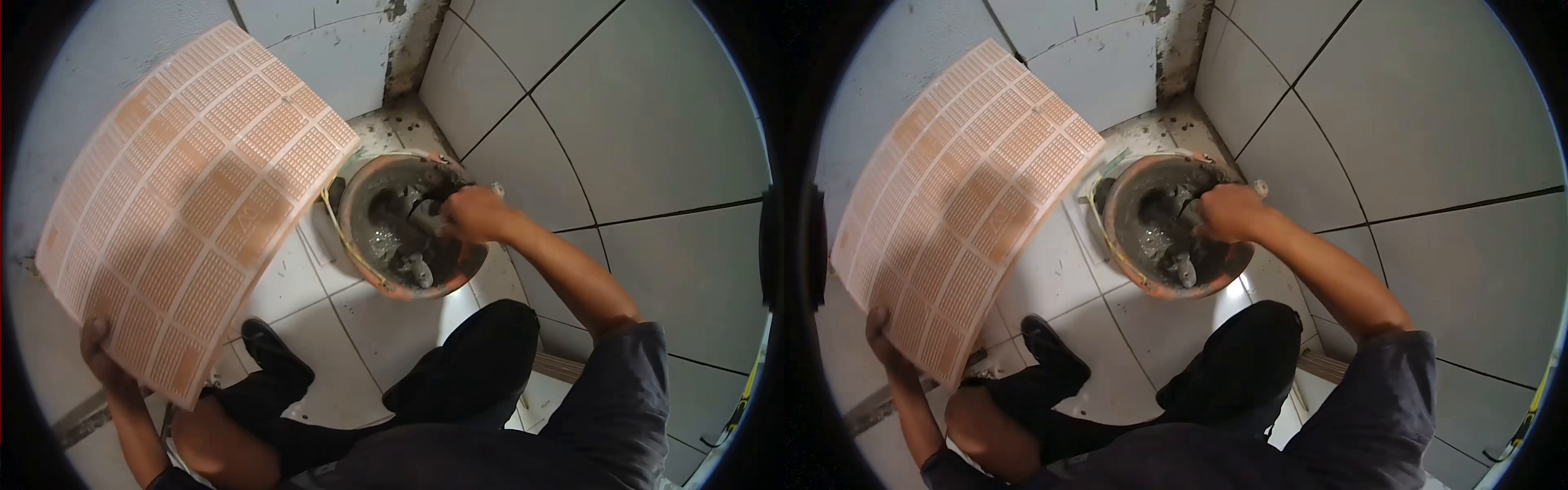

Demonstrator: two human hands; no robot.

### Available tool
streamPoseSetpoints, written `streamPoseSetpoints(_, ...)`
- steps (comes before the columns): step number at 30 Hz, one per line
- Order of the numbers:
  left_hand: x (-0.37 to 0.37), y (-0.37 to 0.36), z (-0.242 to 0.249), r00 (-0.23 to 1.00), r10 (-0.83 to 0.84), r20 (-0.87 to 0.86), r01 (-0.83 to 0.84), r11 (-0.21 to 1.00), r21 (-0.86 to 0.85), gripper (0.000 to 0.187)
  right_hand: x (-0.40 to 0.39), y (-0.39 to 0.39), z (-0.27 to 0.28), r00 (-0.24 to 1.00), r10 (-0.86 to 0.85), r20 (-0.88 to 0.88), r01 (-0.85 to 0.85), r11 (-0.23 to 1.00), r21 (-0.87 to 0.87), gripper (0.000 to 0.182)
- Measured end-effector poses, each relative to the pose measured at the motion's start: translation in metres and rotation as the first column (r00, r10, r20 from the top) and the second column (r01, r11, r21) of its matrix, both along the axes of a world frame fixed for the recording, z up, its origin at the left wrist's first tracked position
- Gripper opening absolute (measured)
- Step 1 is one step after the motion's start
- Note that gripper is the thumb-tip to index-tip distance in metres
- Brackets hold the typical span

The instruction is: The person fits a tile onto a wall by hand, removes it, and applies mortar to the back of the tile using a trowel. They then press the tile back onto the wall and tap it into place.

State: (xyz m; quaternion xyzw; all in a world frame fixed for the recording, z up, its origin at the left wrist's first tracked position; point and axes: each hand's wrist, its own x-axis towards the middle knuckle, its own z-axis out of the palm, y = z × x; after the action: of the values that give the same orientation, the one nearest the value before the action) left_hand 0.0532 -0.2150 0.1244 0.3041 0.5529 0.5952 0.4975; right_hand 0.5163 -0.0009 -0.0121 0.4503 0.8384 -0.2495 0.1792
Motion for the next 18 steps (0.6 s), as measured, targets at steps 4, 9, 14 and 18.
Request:
streamPoseSetpoints(4, -0.012, 0.012, -0.045, 1.0, 0.012, 0.004, -0.013, 0.997, 0.077, 0.068, -0.038, -0.04, -0.067, 0.986, 0.144, 0.088, -0.141, 0.989, -0.04, 0.045)
streamPoseSetpoints(9, -0.022, 0.003, -0.11, 0.989, -0.139, 0.043, 0.134, 0.985, 0.105, 0.068, -0.068, -0.046, -0.116, 0.914, 0.17, 0.368, -0.136, 0.984, -0.117, 0.045)
streamPoseSetpoints(14, -0.021, 0.022, -0.153, 0.958, -0.217, 0.187, 0.19, 0.97, 0.152, 0.061, -0.056, -0.061, -0.114, 0.868, 0.125, 0.481, -0.131, 0.991, -0.021, 0.039)
streamPoseSetpoints(18, -0.042, 0.025, -0.196, 0.903, -0.347, 0.255, 0.289, 0.927, 0.24, 0.06, -0.066, -0.073, -0.098, 0.896, 0.021, 0.443, -0.065, 0.994, 0.084, 0.037)
